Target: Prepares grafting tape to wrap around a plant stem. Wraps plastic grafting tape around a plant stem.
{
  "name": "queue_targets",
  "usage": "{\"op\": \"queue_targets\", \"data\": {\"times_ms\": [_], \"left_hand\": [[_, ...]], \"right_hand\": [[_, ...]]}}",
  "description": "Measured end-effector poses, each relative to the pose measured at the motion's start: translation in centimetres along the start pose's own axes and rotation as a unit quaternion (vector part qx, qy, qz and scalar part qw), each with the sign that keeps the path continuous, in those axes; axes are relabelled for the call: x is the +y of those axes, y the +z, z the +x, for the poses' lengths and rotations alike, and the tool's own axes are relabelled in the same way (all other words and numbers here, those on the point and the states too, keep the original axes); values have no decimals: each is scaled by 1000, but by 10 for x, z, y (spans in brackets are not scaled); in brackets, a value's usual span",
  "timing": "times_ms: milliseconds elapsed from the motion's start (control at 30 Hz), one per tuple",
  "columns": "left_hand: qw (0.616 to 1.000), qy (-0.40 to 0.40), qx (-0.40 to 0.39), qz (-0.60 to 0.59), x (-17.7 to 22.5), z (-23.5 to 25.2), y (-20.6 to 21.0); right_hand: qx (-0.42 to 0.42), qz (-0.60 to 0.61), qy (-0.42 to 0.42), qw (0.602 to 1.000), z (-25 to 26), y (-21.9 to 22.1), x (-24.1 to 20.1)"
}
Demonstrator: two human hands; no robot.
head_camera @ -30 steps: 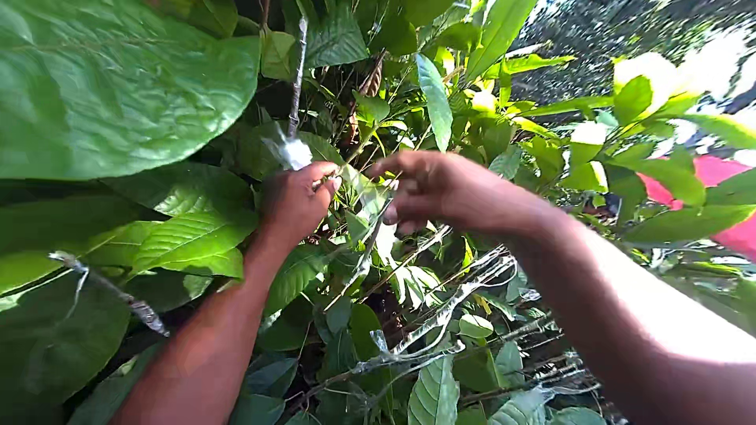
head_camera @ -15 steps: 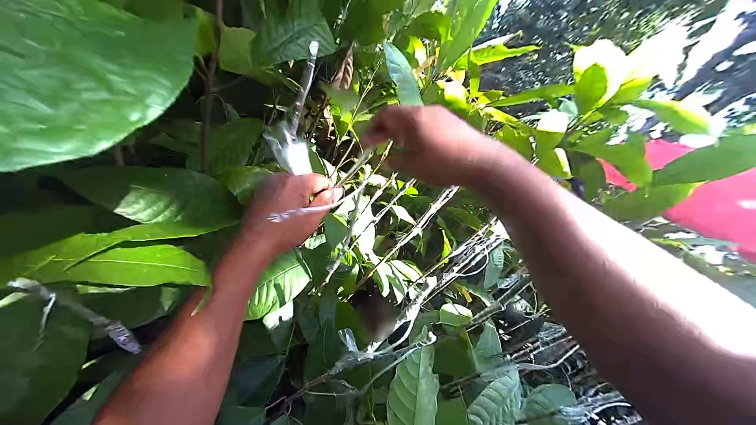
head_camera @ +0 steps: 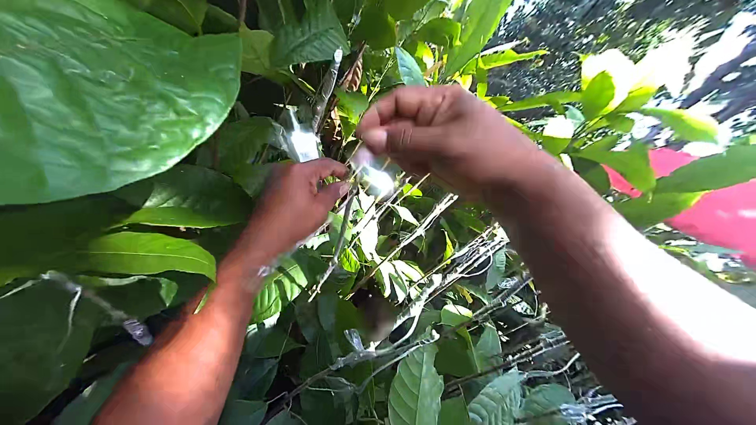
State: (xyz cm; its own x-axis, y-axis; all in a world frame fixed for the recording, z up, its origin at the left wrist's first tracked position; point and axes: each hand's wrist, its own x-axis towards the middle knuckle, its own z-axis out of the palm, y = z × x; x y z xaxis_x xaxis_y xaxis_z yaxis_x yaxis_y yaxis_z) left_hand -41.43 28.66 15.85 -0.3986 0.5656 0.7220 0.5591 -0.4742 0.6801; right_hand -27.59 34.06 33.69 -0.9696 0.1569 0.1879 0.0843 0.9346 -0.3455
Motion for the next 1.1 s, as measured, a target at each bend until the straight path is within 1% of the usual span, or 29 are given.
{"op": "queue_targets", "data": {"times_ms": [33,67,100,133,167,200,233,267,300,333,367,400,433,467,500,533,567,600,700,733,767,833,900,933,967,1033,1067,1100], "left_hand": [[1000,14,-16,11,1,1,2],[999,27,-21,27,2,3,2],[998,42,-7,40,3,5,2],[997,54,22,45,3,5,2],[996,61,47,41,4,4,2],[995,67,59,39,5,3,0],[995,72,66,36,6,3,-2],[995,72,67,34,6,4,-3],[995,67,60,32,6,4,-3],[996,63,48,35,8,4,-3],[996,63,36,41,11,3,-1],[996,70,27,54,13,3,0],[995,77,22,61,15,4,1],[995,76,24,66,17,5,1],[994,71,35,73,17,5,2],[994,67,50,77,17,4,3],[992,66,61,83,17,3,6],[991,71,72,89,18,2,9],[983,88,116,110,17,1,18],[982,90,128,107,15,4,20],[981,88,136,104,12,6,21],[985,65,119,102,15,9,19],[991,37,48,116,26,9,13],[992,38,8,120,26,9,9],[992,59,-20,109,20,9,5],[991,122,-33,36,-19,20,1],[989,136,-32,-48,-41,30,0],[977,139,-30,-158,-61,42,0]], "right_hand": [[-2,-23,3,1000,3,-6,4],[-5,-118,5,993,5,-10,8],[1,-239,5,971,6,-9,12],[10,-318,6,948,5,-4,14],[11,-345,15,938,3,1,13],[0,-324,42,945,0,3,8],[-23,-261,77,962,-4,0,3],[-38,-164,103,980,-7,-5,-1],[-37,-55,111,992,-10,-8,-4],[-30,40,100,994,-11,-10,-5],[-22,100,77,992,-11,-12,-4],[-14,103,51,993,-10,-14,-1],[-6,35,31,999,-7,-15,4],[4,-95,14,995,-6,-14,9],[10,-233,4,973,-7,-9,11],[19,-320,-1,947,-7,-2,12],[24,-357,3,934,-8,4,12],[13,-356,30,934,-8,6,8],[-38,-231,143,962,-10,-5,5],[-50,-222,160,961,-12,-9,3],[-59,-244,153,956,-14,-11,0],[-69,-338,90,934,-18,-13,-10],[-72,-412,17,908,-13,-15,-17],[-72,-418,-11,905,-5,-16,-16],[-70,-410,-23,909,3,-16,-10],[-36,-364,-19,930,15,-10,14],[2,-330,-28,944,19,3,35],[76,-308,-70,946,27,26,72]]}}
